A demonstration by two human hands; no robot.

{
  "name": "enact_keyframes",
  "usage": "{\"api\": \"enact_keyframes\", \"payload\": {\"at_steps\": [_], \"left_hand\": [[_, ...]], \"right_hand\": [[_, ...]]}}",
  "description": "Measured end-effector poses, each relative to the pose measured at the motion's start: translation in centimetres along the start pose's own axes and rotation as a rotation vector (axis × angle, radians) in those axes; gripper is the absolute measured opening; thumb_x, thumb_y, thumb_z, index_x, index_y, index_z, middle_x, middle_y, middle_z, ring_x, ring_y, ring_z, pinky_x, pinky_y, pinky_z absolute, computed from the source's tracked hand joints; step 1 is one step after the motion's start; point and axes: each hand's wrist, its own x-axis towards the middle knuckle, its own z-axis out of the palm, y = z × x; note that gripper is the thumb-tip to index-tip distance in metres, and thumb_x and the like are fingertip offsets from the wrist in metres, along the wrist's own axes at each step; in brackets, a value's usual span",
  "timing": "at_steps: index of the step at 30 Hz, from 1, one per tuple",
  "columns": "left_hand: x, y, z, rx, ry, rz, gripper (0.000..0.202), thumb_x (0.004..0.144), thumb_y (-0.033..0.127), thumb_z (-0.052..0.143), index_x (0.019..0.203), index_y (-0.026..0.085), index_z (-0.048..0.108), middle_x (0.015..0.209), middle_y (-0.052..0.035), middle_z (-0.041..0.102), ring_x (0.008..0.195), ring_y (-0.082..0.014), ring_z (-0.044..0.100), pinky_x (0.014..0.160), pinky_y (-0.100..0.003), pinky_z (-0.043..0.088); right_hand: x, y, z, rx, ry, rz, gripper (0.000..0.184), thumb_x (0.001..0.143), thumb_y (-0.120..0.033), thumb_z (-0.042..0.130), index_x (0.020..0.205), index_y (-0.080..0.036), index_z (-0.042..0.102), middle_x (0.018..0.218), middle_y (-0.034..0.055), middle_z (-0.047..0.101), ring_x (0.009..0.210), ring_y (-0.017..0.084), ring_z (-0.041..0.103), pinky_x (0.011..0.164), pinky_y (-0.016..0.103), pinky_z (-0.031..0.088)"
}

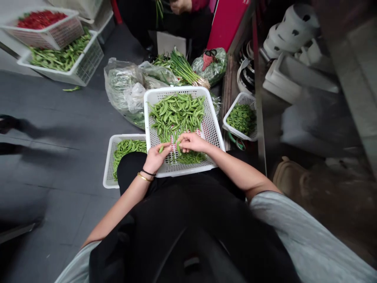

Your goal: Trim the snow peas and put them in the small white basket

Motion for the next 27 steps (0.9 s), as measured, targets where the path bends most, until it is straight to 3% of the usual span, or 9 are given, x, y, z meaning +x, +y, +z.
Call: {"api": "enact_keyframes", "payload": {"at_steps": [3, 6, 8, 12, 16, 19, 22, 24, 27], "left_hand": [[-0.4, 0.7, 0.7, 0.052, -0.116, 0.023, 0.026, 0.062, 0.033, 0.077, 0.075, 0.014, 0.064, 0.047, 0.0062, 0.049, 0.037, -0.0041, 0.034, 0.037, -0.018, 0.024], [-1.9, 1.9, 0.2, 0.094, -0.217, -0.004, 0.031, 0.063, 0.038, 0.076, 0.060, 0.013, 0.057, 0.043, 0.0056, 0.045, 0.036, -0.0034, 0.031, 0.036, -0.018, 0.020], [-2.9, 2.3, -0.4, 0.091, -0.278, -0.077, 0.037, 0.063, 0.043, 0.075, 0.060, 0.013, 0.054, 0.043, 0.0036, 0.048, 0.033, -0.0027, 0.029, 0.034, -0.017, 0.017], [-3.5, 2.3, -1.1, -0.176, -0.302, -0.185, 0.044, 0.061, 0.048, 0.076, 0.066, 0.015, 0.047, 0.052, 0.0014, 0.056, 0.032, 0.0014, 0.018, 0.032, -0.015, 0.008], [-3.5, 2.4, -0.9, -0.461, -0.234, -0.186, 0.050, 0.052, 0.043, 0.083, 0.069, 0.015, 0.045, 0.052, 0.0074, 0.047, 0.034, 0.0036, 0.014, 0.031, -0.011, 0.010], [-3.6, 2.6, -1.5, -0.496, -0.113, -0.124, 0.050, 0.053, 0.042, 0.083, 0.068, 0.016, 0.042, 0.046, 0.0112, 0.036, 0.032, 0.0027, 0.015, 0.030, -0.010, 0.012], [-3.7, 2.6, -2.5, -0.443, 0.035, -0.023, 0.053, 0.053, 0.043, 0.082, 0.066, 0.017, 0.038, 0.051, 0.0074, 0.050, 0.032, 0.0030, 0.018, 0.030, -0.011, 0.013], [-3.8, 2.4, -2.7, -0.372, 0.079, 0.020, 0.054, 0.053, 0.046, 0.081, 0.066, 0.017, 0.037, 0.058, 0.0030, 0.059, 0.031, 0.0028, 0.020, 0.031, -0.012, 0.012], [-3.9, 2.1, -2.3, -0.218, 0.073, 0.058, 0.048, 0.056, 0.048, 0.078, 0.067, 0.018, 0.042, 0.050, 0.0049, 0.055, 0.030, -0.0004, 0.023, 0.031, -0.015, 0.014]], "right_hand": [[-1.9, -2.3, 1.1, -0.077, 0.094, -0.169, 0.023, 0.089, -0.026, 0.047, 0.104, -0.013, 0.058, 0.074, 0.0038, 0.067, 0.067, 0.013, 0.063, 0.065, 0.025, 0.048], [-3.4, -4.6, 1.3, -0.523, 0.103, -0.301, 0.020, 0.086, -0.018, 0.046, 0.094, -0.012, 0.063, 0.092, 0.0126, 0.069, 0.083, 0.019, 0.063, 0.073, 0.030, 0.046], [-4.0, -6.2, 1.4, -0.772, -0.001, -0.319, 0.020, 0.082, -0.013, 0.045, 0.089, -0.012, 0.063, 0.090, 0.0130, 0.069, 0.080, 0.020, 0.064, 0.068, 0.029, 0.045], [-3.8, -8.9, 2.3, -0.992, 0.102, -0.249, 0.020, 0.079, -0.016, 0.046, 0.089, -0.013, 0.063, 0.086, 0.0117, 0.070, 0.073, 0.022, 0.065, 0.059, 0.028, 0.044], [-3.3, -10.4, 3.1, -1.006, 0.257, -0.232, 0.024, 0.084, -0.022, 0.042, 0.093, -0.011, 0.061, 0.085, 0.0122, 0.069, 0.072, 0.023, 0.065, 0.056, 0.029, 0.043], [-4.3, -10.1, 2.0, -0.924, 0.354, -0.187, 0.025, 0.088, -0.023, 0.038, 0.088, -0.014, 0.062, 0.084, 0.0095, 0.069, 0.071, 0.019, 0.064, 0.061, 0.027, 0.042], [-5.8, -9.4, 0.0, -0.798, 0.458, -0.075, 0.031, 0.091, -0.022, 0.034, 0.081, -0.015, 0.063, 0.081, 0.0076, 0.068, 0.072, 0.017, 0.063, 0.066, 0.027, 0.041], [-6.4, -9.2, -0.6, -0.697, 0.461, -0.040, 0.028, 0.090, -0.027, 0.038, 0.090, -0.015, 0.064, 0.086, 0.0077, 0.069, 0.077, 0.018, 0.063, 0.068, 0.026, 0.041], [-6.1, -9.5, 0.5, -0.604, 0.331, -0.143, 0.036, 0.086, -0.039, 0.048, 0.113, -0.017, 0.058, 0.104, 0.0089, 0.067, 0.087, 0.019, 0.062, 0.069, 0.026, 0.041]]}}
